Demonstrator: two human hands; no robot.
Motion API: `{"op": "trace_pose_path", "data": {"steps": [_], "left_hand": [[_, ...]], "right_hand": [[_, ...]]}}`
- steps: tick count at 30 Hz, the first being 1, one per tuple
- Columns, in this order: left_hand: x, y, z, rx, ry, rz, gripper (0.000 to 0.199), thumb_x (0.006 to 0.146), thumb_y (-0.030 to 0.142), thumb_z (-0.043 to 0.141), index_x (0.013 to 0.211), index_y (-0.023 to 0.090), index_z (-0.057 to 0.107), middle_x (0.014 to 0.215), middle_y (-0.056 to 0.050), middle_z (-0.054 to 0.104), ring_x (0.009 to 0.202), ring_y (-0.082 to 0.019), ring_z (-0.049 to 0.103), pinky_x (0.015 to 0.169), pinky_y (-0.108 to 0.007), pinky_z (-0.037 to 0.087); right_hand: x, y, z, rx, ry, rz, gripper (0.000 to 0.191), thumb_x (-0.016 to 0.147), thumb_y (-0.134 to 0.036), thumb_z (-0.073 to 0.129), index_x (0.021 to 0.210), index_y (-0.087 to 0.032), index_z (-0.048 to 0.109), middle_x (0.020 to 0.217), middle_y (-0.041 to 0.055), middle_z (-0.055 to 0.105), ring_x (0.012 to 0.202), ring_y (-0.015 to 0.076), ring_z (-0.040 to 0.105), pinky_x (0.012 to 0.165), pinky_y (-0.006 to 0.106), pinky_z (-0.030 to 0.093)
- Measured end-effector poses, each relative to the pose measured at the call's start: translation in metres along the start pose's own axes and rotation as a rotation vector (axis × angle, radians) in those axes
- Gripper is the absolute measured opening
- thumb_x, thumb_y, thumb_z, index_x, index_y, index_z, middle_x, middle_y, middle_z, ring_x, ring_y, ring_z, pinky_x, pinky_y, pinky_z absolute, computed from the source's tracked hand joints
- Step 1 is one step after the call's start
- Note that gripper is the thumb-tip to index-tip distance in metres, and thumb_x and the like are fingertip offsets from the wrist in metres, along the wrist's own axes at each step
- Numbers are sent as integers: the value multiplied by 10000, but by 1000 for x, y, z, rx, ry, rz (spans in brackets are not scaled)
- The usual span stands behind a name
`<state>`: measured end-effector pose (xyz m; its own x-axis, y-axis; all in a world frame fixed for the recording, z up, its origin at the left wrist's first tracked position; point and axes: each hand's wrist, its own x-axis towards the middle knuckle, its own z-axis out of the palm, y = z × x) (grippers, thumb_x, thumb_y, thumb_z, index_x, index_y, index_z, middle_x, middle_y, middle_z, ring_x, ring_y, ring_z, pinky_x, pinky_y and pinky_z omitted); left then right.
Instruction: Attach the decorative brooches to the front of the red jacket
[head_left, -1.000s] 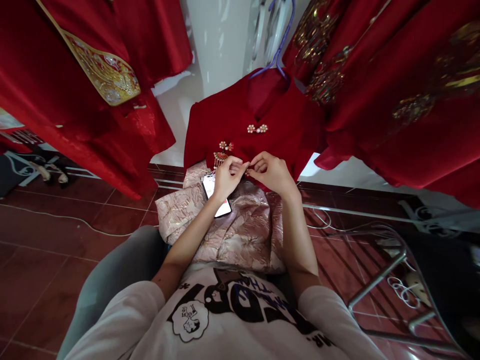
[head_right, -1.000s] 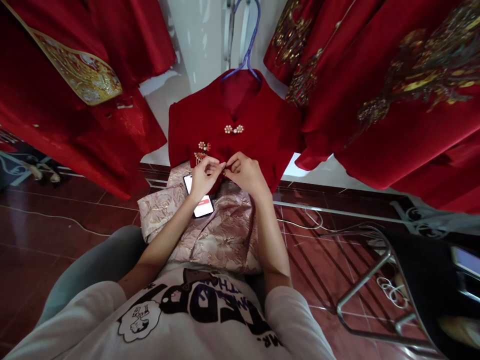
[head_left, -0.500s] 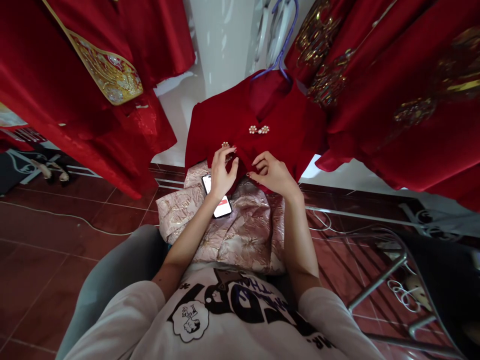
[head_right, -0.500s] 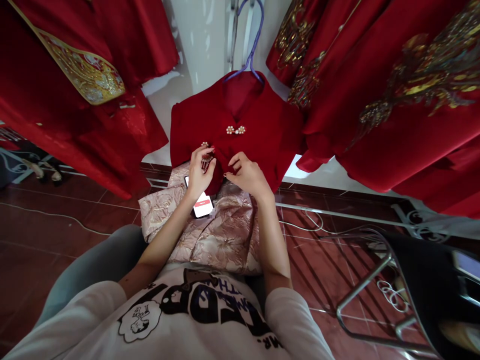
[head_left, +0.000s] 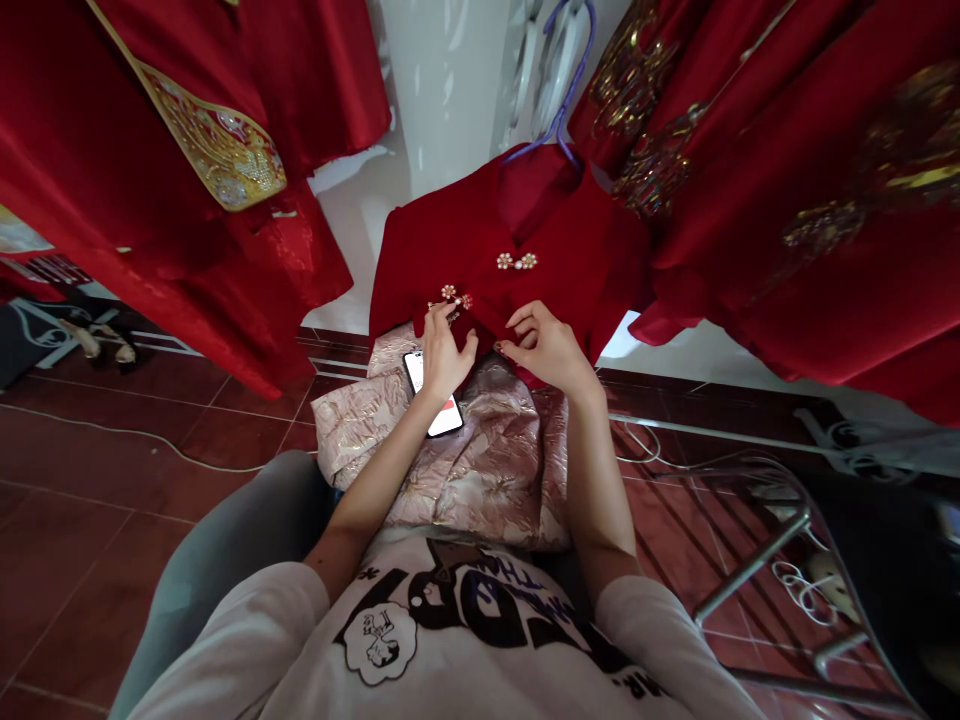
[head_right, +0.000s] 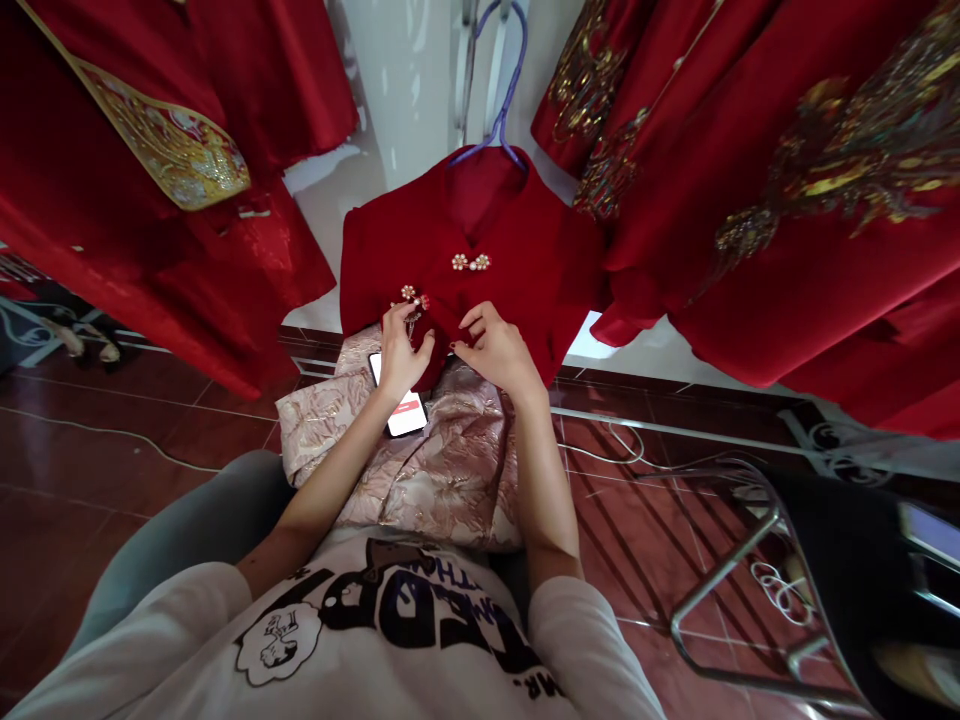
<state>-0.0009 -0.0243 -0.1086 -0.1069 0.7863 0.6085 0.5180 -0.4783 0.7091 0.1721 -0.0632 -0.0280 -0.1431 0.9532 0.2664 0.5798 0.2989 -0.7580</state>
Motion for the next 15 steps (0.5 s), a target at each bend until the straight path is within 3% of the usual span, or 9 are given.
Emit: {"op": "trace_pose_path", "data": {"steps": [11, 15], "left_hand": [[2, -30, 3, 48, 45, -178, 605, 786, 201, 694, 1322, 164, 415, 1391, -212, 434, 1404, -352, 389, 1193, -541, 319], [2, -32, 5, 33, 11, -167, 587, 779, 155, 688, 1306, 151, 429, 1336, -203, 500, 1357, -331, 456, 1185, -499, 343]], "right_hand": [[1, 2, 0, -31, 16, 4, 276, 728, -259, 719, 922, -231, 526, 815, -3, 629, 650, 153, 584, 661, 330, 454], [1, 1, 0, -36, 20, 3, 274, 724, -251, 719, 914, -233, 523, 818, 1, 630, 651, 154, 584, 660, 332, 457]]}}
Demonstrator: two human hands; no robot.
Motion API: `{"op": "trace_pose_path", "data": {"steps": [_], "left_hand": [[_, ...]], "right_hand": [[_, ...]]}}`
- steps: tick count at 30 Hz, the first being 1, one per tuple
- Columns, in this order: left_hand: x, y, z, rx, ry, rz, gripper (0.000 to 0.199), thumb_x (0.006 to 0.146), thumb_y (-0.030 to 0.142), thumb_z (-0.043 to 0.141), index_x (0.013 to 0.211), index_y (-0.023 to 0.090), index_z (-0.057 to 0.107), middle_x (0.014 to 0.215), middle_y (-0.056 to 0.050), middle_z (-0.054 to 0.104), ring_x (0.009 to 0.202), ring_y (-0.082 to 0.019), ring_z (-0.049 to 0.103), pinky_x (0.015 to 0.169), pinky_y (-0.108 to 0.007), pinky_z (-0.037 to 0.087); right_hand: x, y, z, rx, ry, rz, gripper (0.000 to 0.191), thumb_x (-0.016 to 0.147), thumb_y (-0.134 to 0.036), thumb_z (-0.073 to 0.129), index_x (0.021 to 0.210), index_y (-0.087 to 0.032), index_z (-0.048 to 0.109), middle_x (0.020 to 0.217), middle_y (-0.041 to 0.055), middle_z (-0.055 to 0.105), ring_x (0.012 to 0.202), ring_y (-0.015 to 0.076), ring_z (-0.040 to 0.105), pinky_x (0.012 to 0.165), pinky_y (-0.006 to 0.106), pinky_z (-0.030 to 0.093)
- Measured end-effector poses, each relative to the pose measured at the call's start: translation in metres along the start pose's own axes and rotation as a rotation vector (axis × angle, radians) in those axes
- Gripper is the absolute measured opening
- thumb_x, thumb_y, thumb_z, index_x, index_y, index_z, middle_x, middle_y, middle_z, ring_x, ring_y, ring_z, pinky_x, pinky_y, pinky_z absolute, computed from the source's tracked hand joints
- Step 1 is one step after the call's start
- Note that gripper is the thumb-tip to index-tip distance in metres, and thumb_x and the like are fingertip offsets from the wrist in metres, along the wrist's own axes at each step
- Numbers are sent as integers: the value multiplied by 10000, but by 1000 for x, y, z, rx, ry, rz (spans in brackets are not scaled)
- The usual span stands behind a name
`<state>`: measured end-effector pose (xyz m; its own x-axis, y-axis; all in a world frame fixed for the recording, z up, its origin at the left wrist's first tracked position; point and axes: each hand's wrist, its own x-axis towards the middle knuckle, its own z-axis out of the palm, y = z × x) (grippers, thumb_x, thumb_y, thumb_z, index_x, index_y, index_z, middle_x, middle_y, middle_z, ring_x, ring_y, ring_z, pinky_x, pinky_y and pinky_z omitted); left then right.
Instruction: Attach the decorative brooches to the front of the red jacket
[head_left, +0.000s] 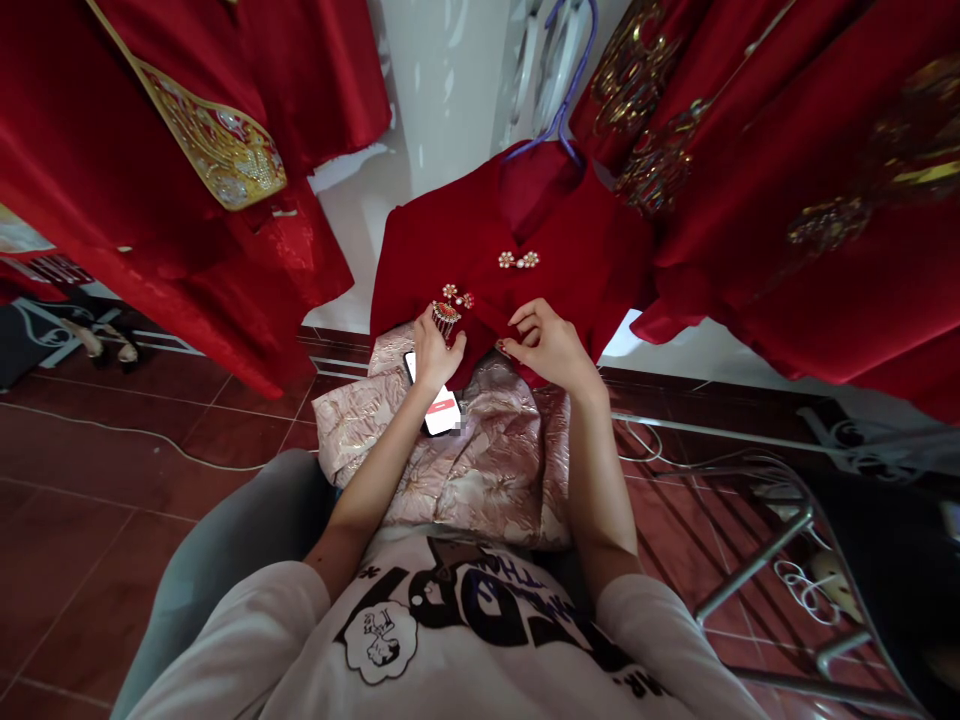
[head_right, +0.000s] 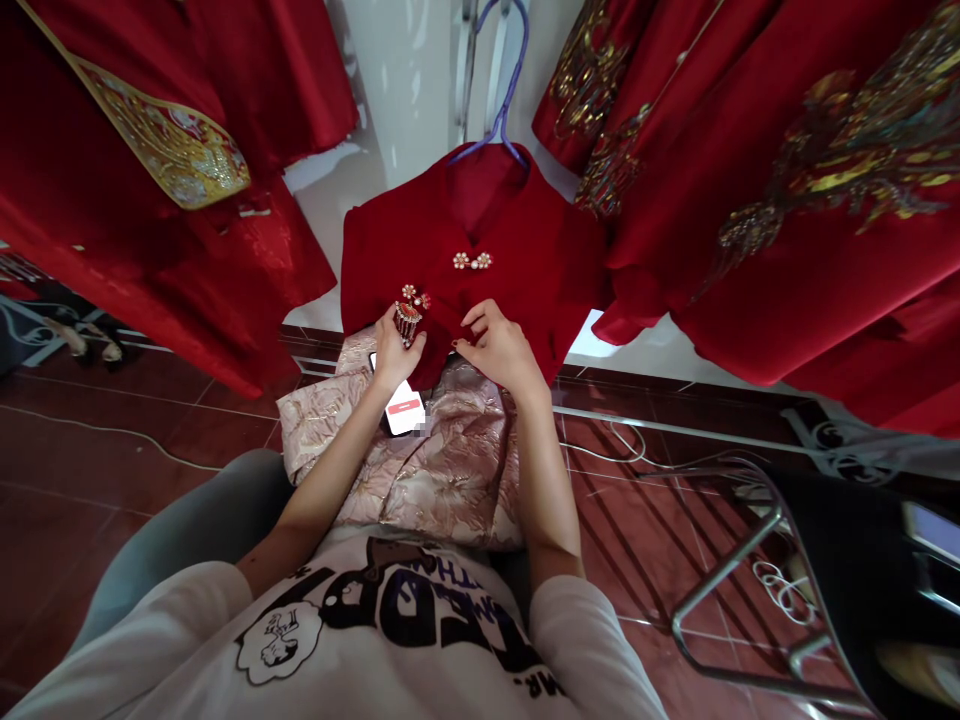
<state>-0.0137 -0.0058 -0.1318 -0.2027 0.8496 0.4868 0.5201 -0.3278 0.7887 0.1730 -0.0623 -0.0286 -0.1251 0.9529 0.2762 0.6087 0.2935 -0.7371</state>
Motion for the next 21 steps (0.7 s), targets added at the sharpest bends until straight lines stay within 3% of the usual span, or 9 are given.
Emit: {"op": "trace_pose_path", "data": {"steps": [3, 6, 10, 16, 19, 21], "left_hand": [[1, 0, -2, -4, 14, -39, 539, 765, 123, 698, 1244, 154, 454, 1216, -175, 570, 1220, -309, 567, 1094, -467, 437], [5, -3, -6, -19, 14, -130, 360, 816, 139, 669, 1113, 189, 473, 936, -67, 618, 949, -256, 661, 928, -416, 509], [12, -6, -15, -16, -24, -219, 236, 848, 201, 677, 930, 228, 458, 683, 43, 530, 704, -204, 632, 780, -339, 490], [12, -1, -22, -7, 17, -224, 375, 768, 263, 775, 910, 230, 430, 799, 11, 602, 776, -202, 659, 755, -303, 472], [10, 5, -25, 64, 47, -151, 522, 687, 364, 858, 957, 228, 432, 864, -13, 633, 853, -245, 675, 865, -373, 478], [9, 6, -26, 123, 102, -80, 516, 682, 367, 862, 971, 226, 458, 887, -31, 639, 927, -285, 663, 961, -452, 450]], "right_hand": [[0, 0, 0, -2, -3, -1, 275, 722, -256, 721, 910, -235, 521, 812, 1, 630, 646, 154, 583, 658, 333, 455], [0, 0, 0, -7, -3, 0, 274, 723, -267, 720, 911, -233, 525, 805, -2, 626, 641, 151, 580, 654, 328, 449], [0, -1, 0, -11, -2, 0, 272, 723, -266, 719, 918, -228, 533, 817, 0, 628, 650, 148, 580, 661, 325, 445], [-1, -2, 0, -4, -6, -2, 259, 728, -264, 716, 907, -231, 532, 801, -4, 625, 641, 147, 573, 656, 320, 442], [0, -1, 0, -1, -10, -10, 255, 727, -260, 715, 905, -230, 535, 791, -7, 625, 644, 148, 572, 658, 319, 443], [0, -2, 0, -3, -9, -6, 255, 725, -257, 715, 901, -231, 533, 775, -10, 619, 638, 148, 567, 654, 317, 442]]}}
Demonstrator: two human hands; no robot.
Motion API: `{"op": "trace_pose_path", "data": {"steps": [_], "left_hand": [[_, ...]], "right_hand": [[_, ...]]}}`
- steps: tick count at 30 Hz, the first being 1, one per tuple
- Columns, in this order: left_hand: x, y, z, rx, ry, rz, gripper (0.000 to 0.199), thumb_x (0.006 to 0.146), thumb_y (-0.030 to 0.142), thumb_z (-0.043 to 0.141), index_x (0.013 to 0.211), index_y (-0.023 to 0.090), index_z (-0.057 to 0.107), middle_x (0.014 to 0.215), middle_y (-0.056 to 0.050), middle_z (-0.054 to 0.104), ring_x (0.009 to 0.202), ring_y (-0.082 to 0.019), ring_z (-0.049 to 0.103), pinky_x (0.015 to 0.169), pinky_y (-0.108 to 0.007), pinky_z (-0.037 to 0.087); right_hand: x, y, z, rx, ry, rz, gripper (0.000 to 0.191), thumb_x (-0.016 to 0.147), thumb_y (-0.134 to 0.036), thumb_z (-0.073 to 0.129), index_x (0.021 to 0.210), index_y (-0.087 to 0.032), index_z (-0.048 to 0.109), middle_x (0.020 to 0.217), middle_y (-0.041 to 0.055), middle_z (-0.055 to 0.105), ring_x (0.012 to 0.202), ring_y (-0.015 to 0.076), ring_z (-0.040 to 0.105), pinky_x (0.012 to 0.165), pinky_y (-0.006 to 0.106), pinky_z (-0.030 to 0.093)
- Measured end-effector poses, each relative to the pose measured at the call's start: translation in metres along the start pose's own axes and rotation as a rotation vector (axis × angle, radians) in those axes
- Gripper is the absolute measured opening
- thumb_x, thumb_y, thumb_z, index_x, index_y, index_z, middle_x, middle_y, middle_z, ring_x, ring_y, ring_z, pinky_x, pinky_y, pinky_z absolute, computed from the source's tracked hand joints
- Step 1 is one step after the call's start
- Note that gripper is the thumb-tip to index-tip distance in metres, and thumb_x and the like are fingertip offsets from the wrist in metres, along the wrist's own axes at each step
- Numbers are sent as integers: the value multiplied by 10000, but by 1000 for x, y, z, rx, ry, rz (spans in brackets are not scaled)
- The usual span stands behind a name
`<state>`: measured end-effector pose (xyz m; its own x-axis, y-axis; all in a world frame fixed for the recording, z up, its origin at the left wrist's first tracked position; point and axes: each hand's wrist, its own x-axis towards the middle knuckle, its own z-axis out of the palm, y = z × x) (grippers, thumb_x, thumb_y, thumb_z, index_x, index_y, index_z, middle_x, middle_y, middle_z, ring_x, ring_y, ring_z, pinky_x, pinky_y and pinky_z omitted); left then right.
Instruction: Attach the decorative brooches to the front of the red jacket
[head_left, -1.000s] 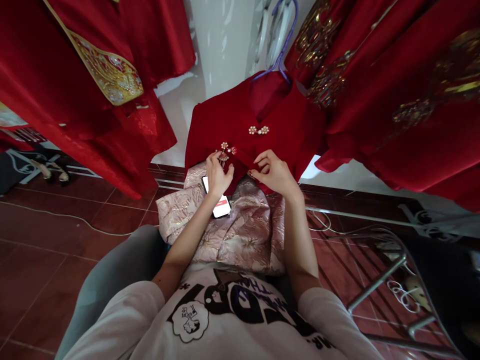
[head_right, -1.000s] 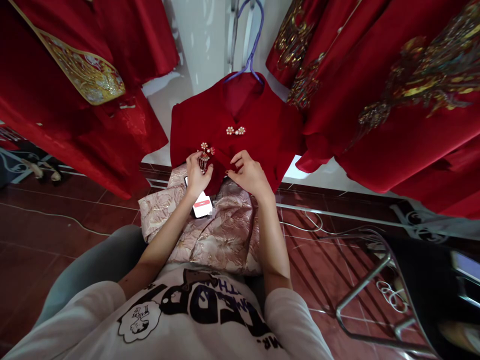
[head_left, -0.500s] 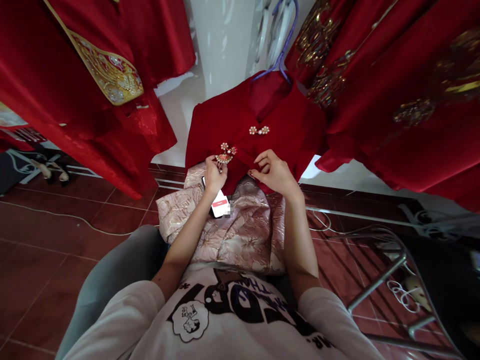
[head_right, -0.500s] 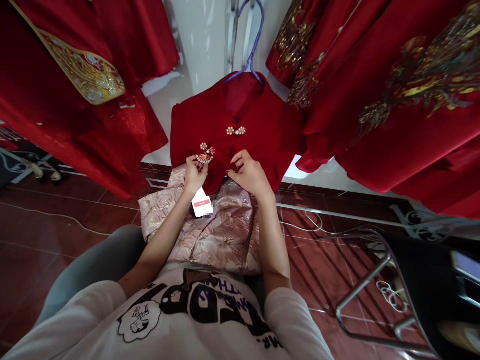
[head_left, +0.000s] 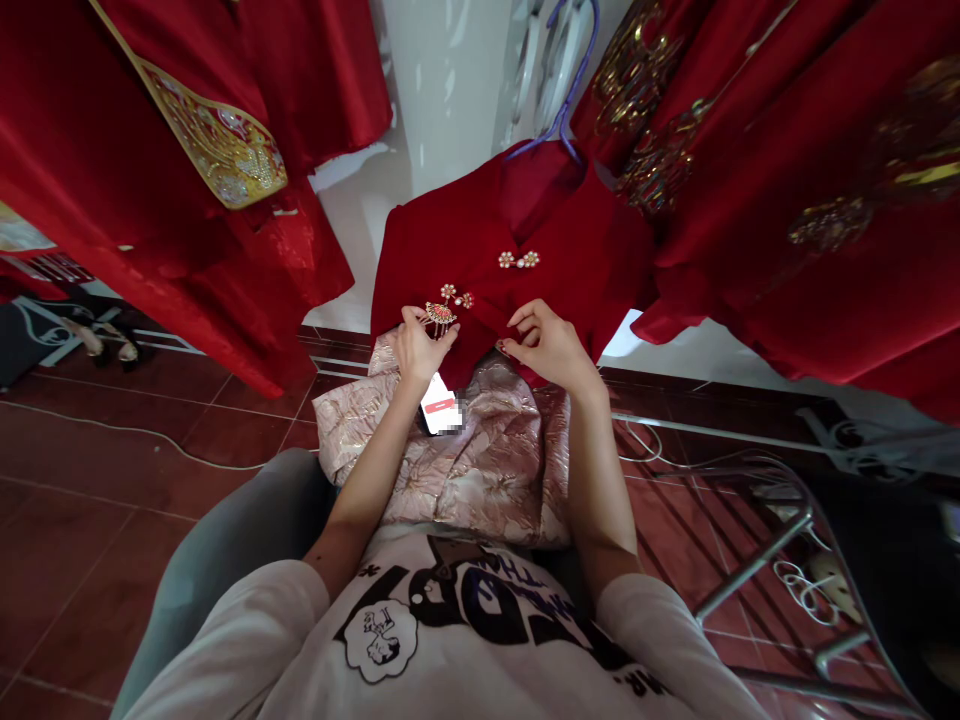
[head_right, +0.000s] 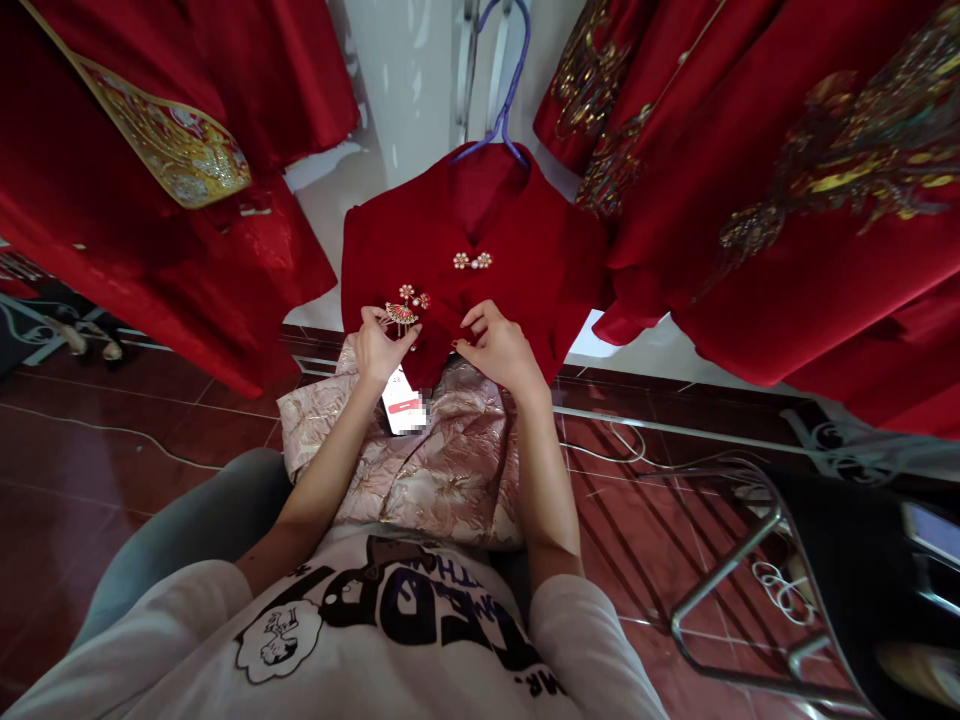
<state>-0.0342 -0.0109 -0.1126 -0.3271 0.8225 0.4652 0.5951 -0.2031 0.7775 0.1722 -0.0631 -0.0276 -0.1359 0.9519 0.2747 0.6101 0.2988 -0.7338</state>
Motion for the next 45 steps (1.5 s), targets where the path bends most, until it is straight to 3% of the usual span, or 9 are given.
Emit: {"op": "trace_pose_path", "data": {"steps": [5, 10, 15, 17, 23, 26, 32, 38, 45], "left_hand": [[0, 1, -5, 64, 207, 77, 307, 761, 174, 735, 1006, 216, 554, 1102, -130, 588, 1171, -377, 526, 1057, -583, 365], [-4, 12, -6, -6, 144, 146, 361, 756, 62, 649, 1068, 199, 530, 1104, -126, 551, 1124, -326, 529, 1036, -530, 424], [-13, 21, 4, -102, -130, 300, 209, 833, 102, 579, 1008, 211, 545, 1052, -94, 598, 1048, -259, 602, 988, -439, 509], [-19, 23, 10, -97, -228, 323, 299, 828, 115, 592, 1115, 189, 549, 1155, -128, 608, 1148, -285, 601, 1057, -468, 488], [-42, 34, 18, -41, -420, 250, 852, 814, 210, 663, 1514, 35, 210, 1615, -317, 188, 1548, -400, 159, 1260, -547, 238], [-47, 41, 13, 11, -558, 225, 911, 851, 247, 620, 1545, -18, 93, 1640, -338, 25, 1560, -384, 25, 1276, -518, 189], [-52, 38, 13, 82, -754, 98, 1068, 799, 320, 692, 1551, -40, 25, 1620, -374, -48, 1527, -420, -69, 1264, -543, 178], [-47, 25, 17, 105, -535, 26, 1121, 766, 296, 743, 1526, -57, -2, 1590, -417, -104, 1488, -466, -180, 1243, -628, 87], [-34, 14, 23, -16, -380, 128, 988, 802, 242, 693, 1535, 35, 65, 1636, -332, 50, 1553, -411, -62, 1270, -590, 89]], "right_hand": [[0, 0, 0, 14, 0, 0, 256, 722, -243, 714, 899, -229, 530, 775, -13, 609, 625, 141, 560, 647, 311, 437], [0, 1, 0, 9, 1, -10, 244, 731, -247, 707, 902, -228, 534, 776, -11, 613, 636, 145, 566, 656, 314, 438], [0, 2, 0, 29, -4, -14, 240, 730, -250, 706, 900, -228, 538, 791, -5, 616, 635, 150, 568, 656, 321, 444], [0, 2, 0, 34, -9, -16, 236, 734, -247, 701, 904, -227, 539, 809, 1, 626, 641, 151, 572, 657, 322, 447], [0, 3, 0, 22, -6, -12, 238, 734, -220, 696, 914, -224, 541, 815, -2, 629, 649, 146, 575, 661, 314, 447], [0, 3, 0, 11, 8, -11, 243, 728, -204, 703, 912, -221, 545, 799, -5, 626, 656, 147, 573, 674, 316, 448], [0, 3, 0, 25, -1, 2, 240, 734, -211, 705, 912, -221, 544, 816, 2, 627, 654, 144, 569, 675, 319, 453], [1, 4, 0, 23, -1, -1, 237, 732, -212, 703, 909, -219, 546, 834, 6, 634, 660, 145, 573, 668, 318, 448], [1, 5, 0, 18, -6, -5, 235, 731, -220, 702, 910, -218, 551, 848, 14, 644, 660, 148, 579, 670, 322, 449]]}}
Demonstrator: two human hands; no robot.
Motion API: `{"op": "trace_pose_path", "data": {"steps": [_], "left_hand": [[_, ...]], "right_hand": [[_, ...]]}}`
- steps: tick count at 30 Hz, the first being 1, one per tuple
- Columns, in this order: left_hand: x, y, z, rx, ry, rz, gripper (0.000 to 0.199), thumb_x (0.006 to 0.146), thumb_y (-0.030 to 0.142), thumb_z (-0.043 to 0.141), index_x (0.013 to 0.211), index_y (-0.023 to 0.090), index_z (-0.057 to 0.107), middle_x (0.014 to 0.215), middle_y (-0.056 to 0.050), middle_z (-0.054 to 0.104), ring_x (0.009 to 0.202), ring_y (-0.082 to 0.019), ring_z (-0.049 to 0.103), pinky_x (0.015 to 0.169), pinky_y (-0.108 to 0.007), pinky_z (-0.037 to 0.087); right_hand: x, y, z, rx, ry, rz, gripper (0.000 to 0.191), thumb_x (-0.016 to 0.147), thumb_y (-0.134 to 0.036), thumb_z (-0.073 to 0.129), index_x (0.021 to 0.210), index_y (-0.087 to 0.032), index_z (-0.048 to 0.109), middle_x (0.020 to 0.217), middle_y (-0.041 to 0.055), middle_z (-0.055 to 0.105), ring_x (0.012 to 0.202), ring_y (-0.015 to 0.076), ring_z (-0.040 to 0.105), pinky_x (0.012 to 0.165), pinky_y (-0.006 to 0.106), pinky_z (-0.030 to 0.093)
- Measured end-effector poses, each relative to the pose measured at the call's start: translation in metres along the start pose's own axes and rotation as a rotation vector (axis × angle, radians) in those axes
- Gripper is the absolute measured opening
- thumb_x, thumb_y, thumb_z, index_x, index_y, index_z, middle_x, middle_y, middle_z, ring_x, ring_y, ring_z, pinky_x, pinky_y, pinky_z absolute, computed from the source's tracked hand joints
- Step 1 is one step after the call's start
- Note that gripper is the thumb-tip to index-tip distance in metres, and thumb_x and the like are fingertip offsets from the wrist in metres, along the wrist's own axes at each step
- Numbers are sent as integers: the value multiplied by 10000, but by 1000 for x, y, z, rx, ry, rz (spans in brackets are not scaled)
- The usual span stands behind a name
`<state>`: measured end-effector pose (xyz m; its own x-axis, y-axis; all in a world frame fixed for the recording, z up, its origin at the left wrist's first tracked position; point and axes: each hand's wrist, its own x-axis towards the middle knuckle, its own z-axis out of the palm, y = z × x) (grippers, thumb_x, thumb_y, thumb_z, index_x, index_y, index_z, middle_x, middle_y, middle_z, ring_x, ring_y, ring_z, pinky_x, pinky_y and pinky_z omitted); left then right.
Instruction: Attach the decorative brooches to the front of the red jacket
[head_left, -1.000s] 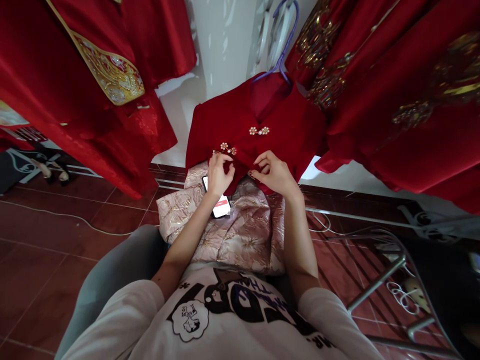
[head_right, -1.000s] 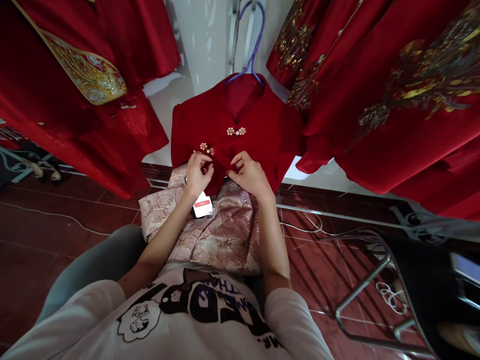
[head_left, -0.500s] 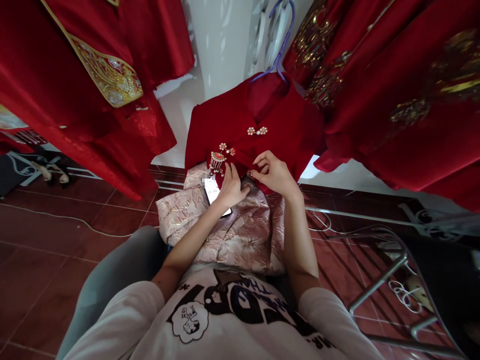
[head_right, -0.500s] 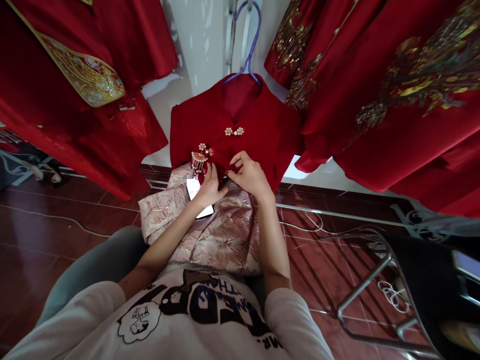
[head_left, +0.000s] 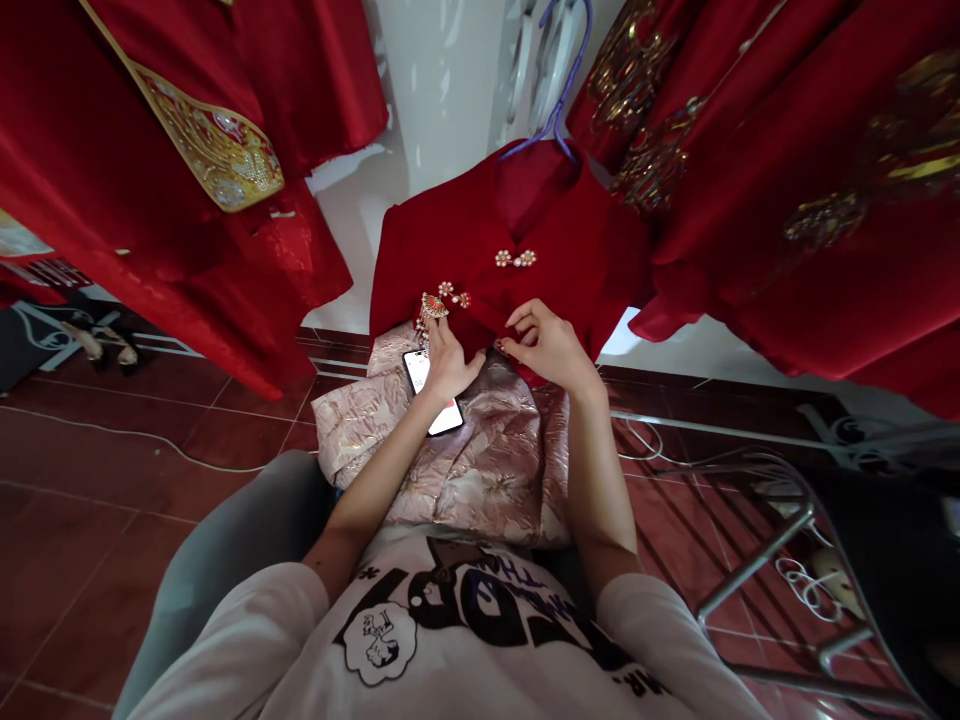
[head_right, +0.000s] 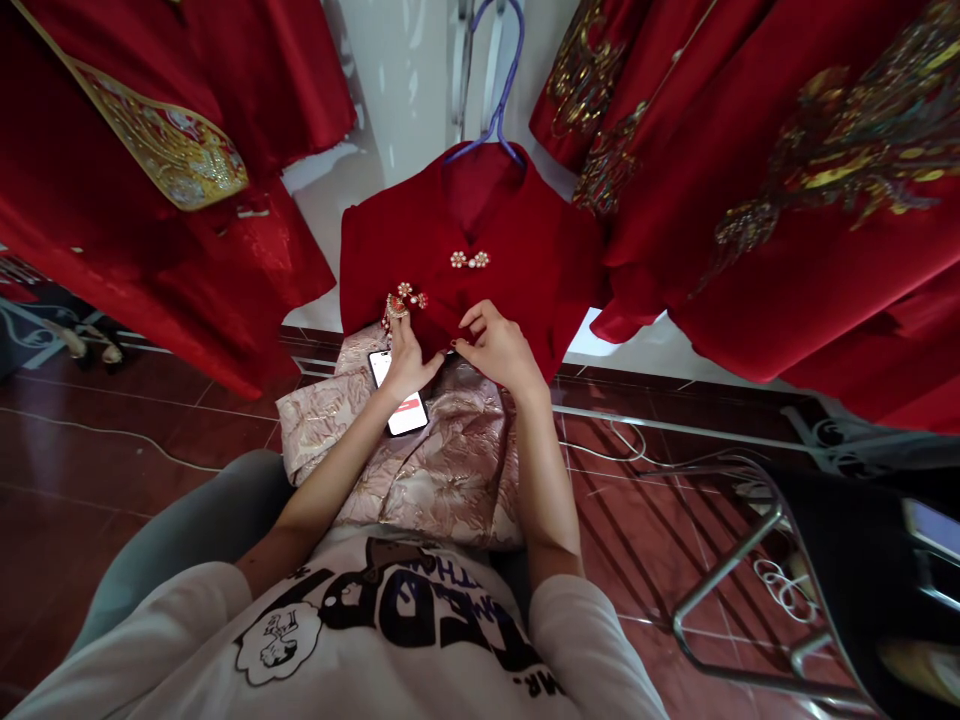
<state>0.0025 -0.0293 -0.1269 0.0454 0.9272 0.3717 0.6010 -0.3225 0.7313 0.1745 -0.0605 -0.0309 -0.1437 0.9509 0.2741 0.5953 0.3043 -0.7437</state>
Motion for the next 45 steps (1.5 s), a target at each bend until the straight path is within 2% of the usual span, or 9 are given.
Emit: {"op": "trace_pose_path", "data": {"steps": [4, 9, 14, 23, 28, 32, 37, 41, 45], "left_hand": [[3, 0, 0, 10, 71, 24, 987, 806, 212, 682, 1564, 123, 57, 1649, -265, 117, 1562, -409, 20, 1249, -637, 131], [14, -8, -4, 6, 151, -3, 829, 828, 242, 671, 1485, 29, 215, 1564, -321, 282, 1534, -409, 197, 1252, -567, 212], [22, -23, -11, -9, 101, 33, 693, 834, 241, 669, 1406, 48, 329, 1479, -307, 410, 1481, -387, 331, 1218, -531, 301], [32, -30, -14, -34, 171, -11, 498, 839, 192, 656, 1281, 114, 442, 1212, -190, 564, 1183, -313, 588, 1079, -496, 470], [40, -25, -19, -22, 149, -88, 476, 916, 244, 574, 1348, 86, 447, 1352, -231, 493, 1330, -311, 516, 1166, -454, 404], [33, -18, -13, -34, 113, -13, 536, 931, 274, 544, 1406, 93, 377, 1457, -240, 450, 1456, -315, 388, 1236, -478, 297], [16, -6, -5, -33, -71, 36, 807, 891, 313, 603, 1523, 44, 179, 1572, -299, 291, 1535, -359, 227, 1266, -515, 200], [5, 5, 0, -33, -135, 77, 997, 848, 292, 649, 1556, 15, 4, 1616, -329, 142, 1566, -379, 48, 1269, -541, 144], [2, 8, 4, -23, -162, -64, 1049, 798, 273, 705, 1538, -15, 21, 1612, -374, 53, 1553, -432, -7, 1246, -587, 179]], "right_hand": [[0, 1, -1, 9, 2, -4, 232, 731, -241, 699, 910, -219, 552, 833, 10, 639, 650, 145, 574, 662, 317, 451], [0, 0, 0, 0, 8, -4, 229, 730, -252, 698, 907, -218, 557, 810, 3, 628, 648, 144, 573, 658, 311, 446], [0, 1, 1, -1, 5, -5, 225, 733, -261, 701, 898, -219, 554, 821, 7, 635, 656, 146, 572, 674, 316, 451], [1, 1, 1, 7, -3, 6, 221, 725, -248, 696, 887, -219, 549, 834, 11, 642, 658, 144, 566, 675, 315, 450], [0, 1, 0, 6, -2, -4, 216, 729, -259, 689, 887, -222, 547, 795, 2, 625, 645, 143, 562, 666, 312, 447], [0, -1, -1, -2, -6, 10, 218, 727, -268, 694, 881, -224, 546, 796, 0, 621, 644, 143, 563, 661, 312, 444], [-1, -1, -2, 3, -9, 8, 223, 731, -264, 698, 892, -223, 550, 828, 10, 633, 653, 142, 564, 667, 315, 448], [-1, -2, -2, -2, -20, 5, 207, 738, -251, 686, 892, -222, 551, 804, 3, 622, 652, 143, 567, 663, 315, 442], [-1, -1, -2, 2, -13, 2, 211, 730, -242, 685, 893, -217, 554, 795, -3, 611, 645, 139, 564, 657, 309, 438]]}}
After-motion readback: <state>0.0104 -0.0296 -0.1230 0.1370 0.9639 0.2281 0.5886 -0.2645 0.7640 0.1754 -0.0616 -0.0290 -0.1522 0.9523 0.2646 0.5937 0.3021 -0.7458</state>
